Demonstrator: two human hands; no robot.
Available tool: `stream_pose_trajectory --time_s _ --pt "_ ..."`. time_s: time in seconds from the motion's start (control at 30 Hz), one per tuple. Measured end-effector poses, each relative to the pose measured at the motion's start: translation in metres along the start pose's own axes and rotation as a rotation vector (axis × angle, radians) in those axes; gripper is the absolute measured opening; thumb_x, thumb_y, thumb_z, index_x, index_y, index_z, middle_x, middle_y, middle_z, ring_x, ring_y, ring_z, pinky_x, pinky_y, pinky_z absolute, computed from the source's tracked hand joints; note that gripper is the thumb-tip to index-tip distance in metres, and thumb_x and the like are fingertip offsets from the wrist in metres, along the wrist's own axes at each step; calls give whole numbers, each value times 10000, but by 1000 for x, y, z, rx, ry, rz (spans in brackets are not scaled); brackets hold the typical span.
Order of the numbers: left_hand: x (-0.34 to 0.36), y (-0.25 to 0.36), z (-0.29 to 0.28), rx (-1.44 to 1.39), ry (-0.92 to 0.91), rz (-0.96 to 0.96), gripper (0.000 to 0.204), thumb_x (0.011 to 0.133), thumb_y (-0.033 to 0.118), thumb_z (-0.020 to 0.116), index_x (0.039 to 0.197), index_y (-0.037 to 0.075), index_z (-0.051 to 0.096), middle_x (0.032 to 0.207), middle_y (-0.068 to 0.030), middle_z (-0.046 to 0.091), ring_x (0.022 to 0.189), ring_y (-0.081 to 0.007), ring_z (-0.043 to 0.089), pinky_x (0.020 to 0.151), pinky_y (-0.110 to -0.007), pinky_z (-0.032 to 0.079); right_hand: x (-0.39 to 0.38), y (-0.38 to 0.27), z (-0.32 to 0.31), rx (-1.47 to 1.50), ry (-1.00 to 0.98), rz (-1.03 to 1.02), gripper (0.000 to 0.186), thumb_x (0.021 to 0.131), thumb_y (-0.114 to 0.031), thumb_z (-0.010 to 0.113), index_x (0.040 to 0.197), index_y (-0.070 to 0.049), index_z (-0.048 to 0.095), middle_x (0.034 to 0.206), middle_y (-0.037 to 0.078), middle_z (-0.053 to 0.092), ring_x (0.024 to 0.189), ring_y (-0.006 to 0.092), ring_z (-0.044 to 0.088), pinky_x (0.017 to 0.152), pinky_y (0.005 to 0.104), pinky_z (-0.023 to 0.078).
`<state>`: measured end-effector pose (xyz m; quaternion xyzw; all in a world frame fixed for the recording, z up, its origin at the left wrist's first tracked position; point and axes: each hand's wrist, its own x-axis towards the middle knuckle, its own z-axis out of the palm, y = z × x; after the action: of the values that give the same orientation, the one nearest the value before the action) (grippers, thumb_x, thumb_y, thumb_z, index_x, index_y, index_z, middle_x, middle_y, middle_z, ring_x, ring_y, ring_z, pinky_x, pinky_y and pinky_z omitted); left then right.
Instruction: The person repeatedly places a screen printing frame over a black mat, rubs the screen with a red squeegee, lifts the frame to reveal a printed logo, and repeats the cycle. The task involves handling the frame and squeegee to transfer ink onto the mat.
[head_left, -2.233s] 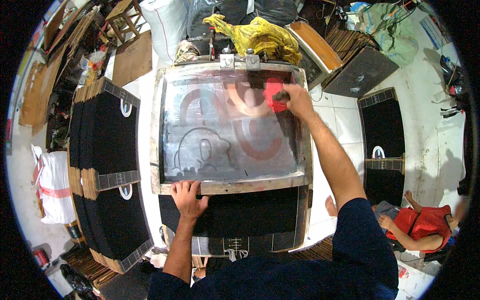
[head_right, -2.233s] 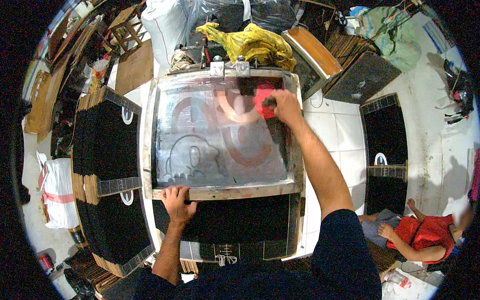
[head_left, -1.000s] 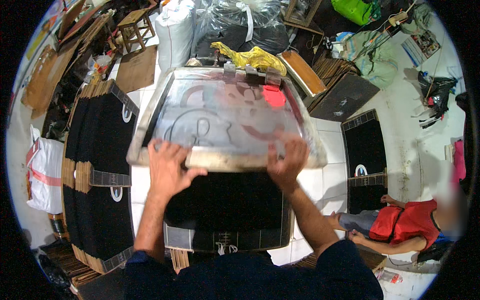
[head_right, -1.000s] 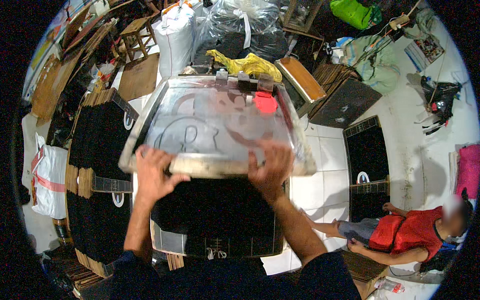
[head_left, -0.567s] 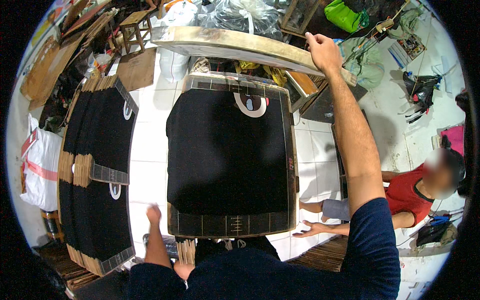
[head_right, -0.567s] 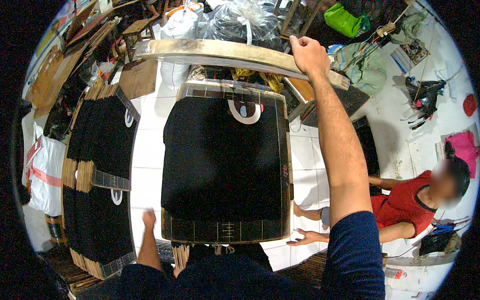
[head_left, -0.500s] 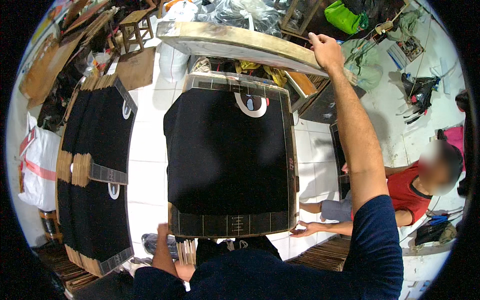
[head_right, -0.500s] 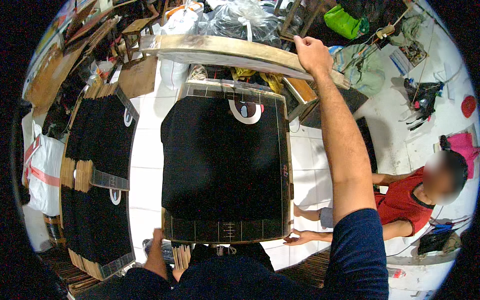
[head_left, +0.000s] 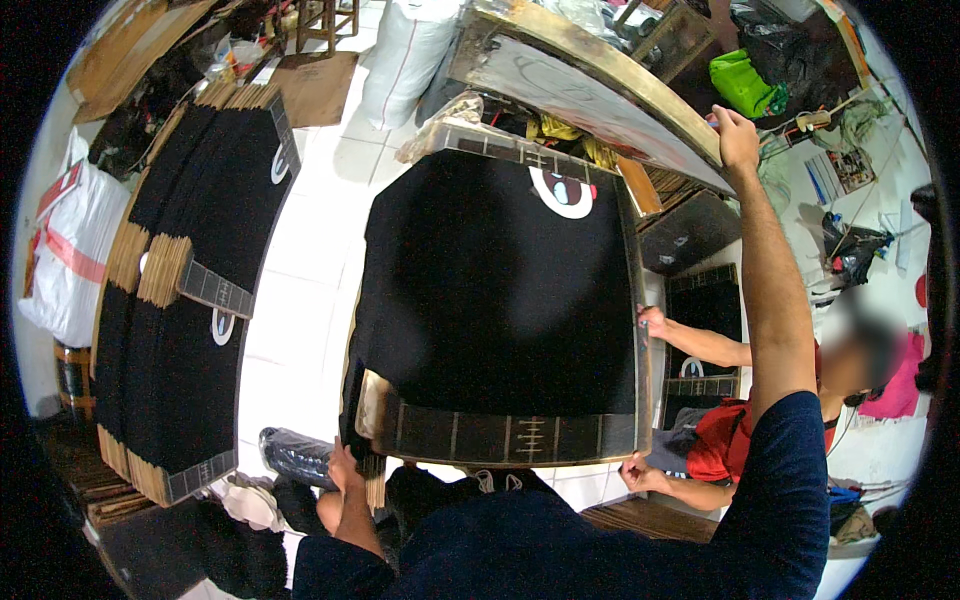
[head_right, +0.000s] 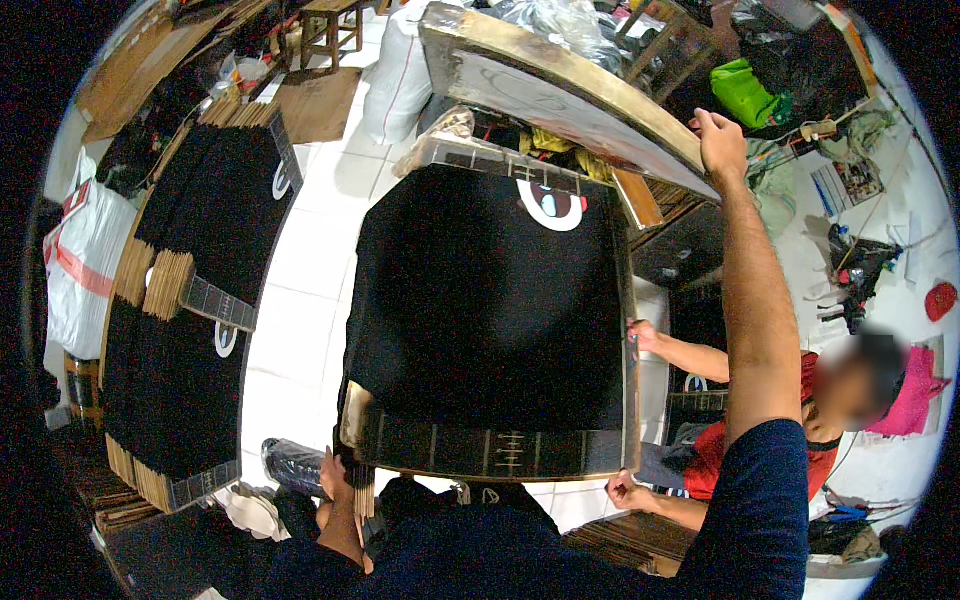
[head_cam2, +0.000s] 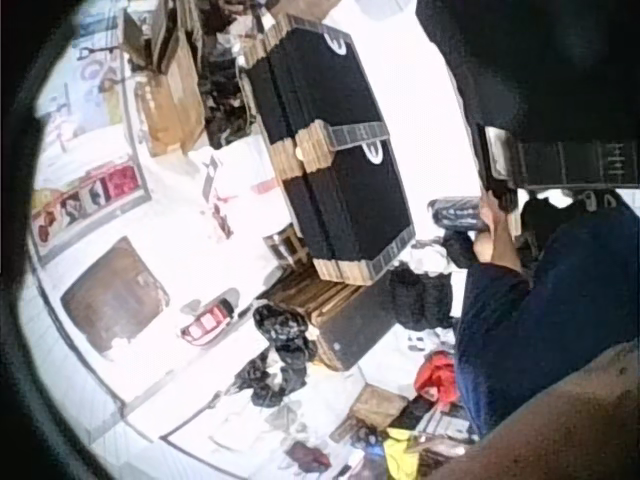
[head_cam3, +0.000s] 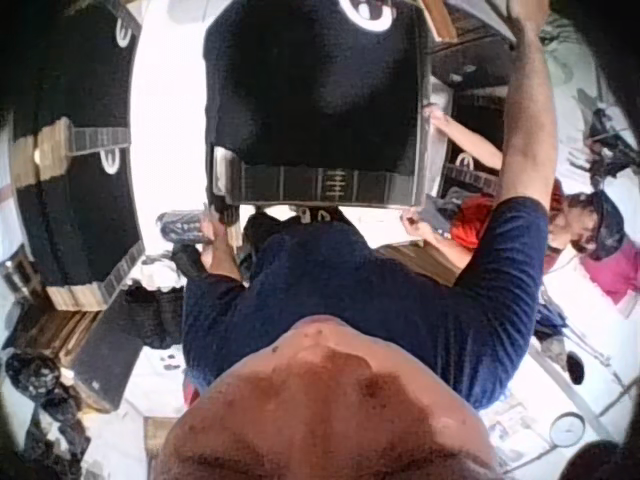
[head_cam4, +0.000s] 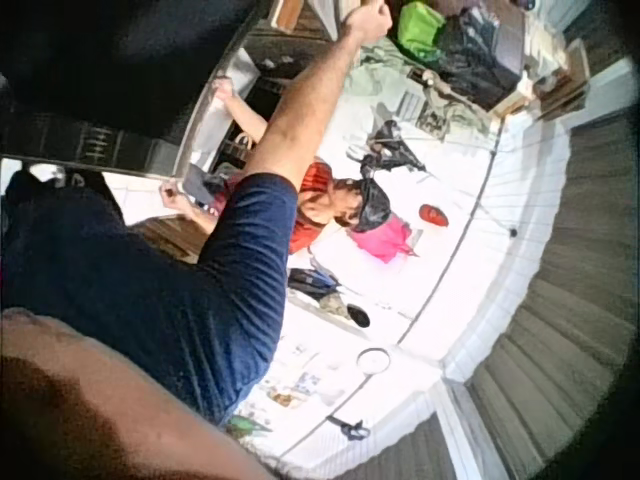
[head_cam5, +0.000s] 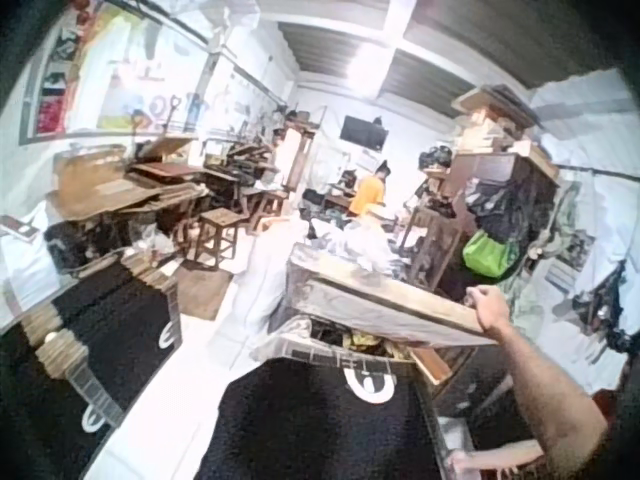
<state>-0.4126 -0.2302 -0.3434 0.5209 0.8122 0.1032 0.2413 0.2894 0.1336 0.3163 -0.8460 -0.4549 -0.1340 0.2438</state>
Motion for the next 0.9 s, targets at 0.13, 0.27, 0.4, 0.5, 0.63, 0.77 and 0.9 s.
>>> stream_pose_trajectory --time_s 0.13,0.27,0.4,0.5,0.63,0.77,0.9 --pt "1 5 -7 45 -113 -181 240 968 253 655 1142 99 714 971 -232 730 858 -436 710 721 -520 573 10 5 1 -2 -3 7 454 937 -533 569 1009 -153 805 983 81 779 970 255 716 902 388 505" --pt "22 40 -47 194 149 -165 201 998 210 598 940 48 702 860 -215 723 797 -419 711 666 -502 558 22 7 1 16 -18 -33 472 933 -551 554 996 -152 798 1036 110 773 1008 298 712 917 412 507" --pt "78 119 -152 253 502 159 262 1009 255 602 858 65 702 830 -206 727 743 -392 709 627 -491 542 28 2 -1 -43 -27 -42 496 925 -573 525 1062 -180 795 1144 170 747 1116 375 683 971 451 502" --pt "109 181 -256 306 544 115 244 985 291 637 887 82 719 831 -168 738 755 -389 715 636 -488 548 28 -6 -6 -70 -60 17 510 924 -552 501 1190 -207 766 1278 175 705 1215 378 648 1031 476 485" --pt "67 206 -409 382 625 144 248 952 335 684 932 97 749 910 -159 750 852 -395 717 737 -492 555 29 -17 -13 -31 -57 14 583 913 -579 491 1324 -222 700 1351 186 666 1274 401 611 1079 485 465" --pt "-17 192 -561 330 717 97 284 951 298 710 1050 35 752 1003 -178 751 958 -364 718 833 -427 538 44 -21 -15 -5 -33 -28 598 910 -594 492 1310 -207 710 1345 189 670 1273 392 618 1084 501 464" --pt "-91 158 -697 115 790 171 322 1027 273 653 1017 -47 694 870 -65 694 824 -149 617 740 -326 481 69 -20 -13 -13 -61 -40 695 910 -618 494 1367 -121 660 1403 206 630 1311 399 593 1102 512 447"
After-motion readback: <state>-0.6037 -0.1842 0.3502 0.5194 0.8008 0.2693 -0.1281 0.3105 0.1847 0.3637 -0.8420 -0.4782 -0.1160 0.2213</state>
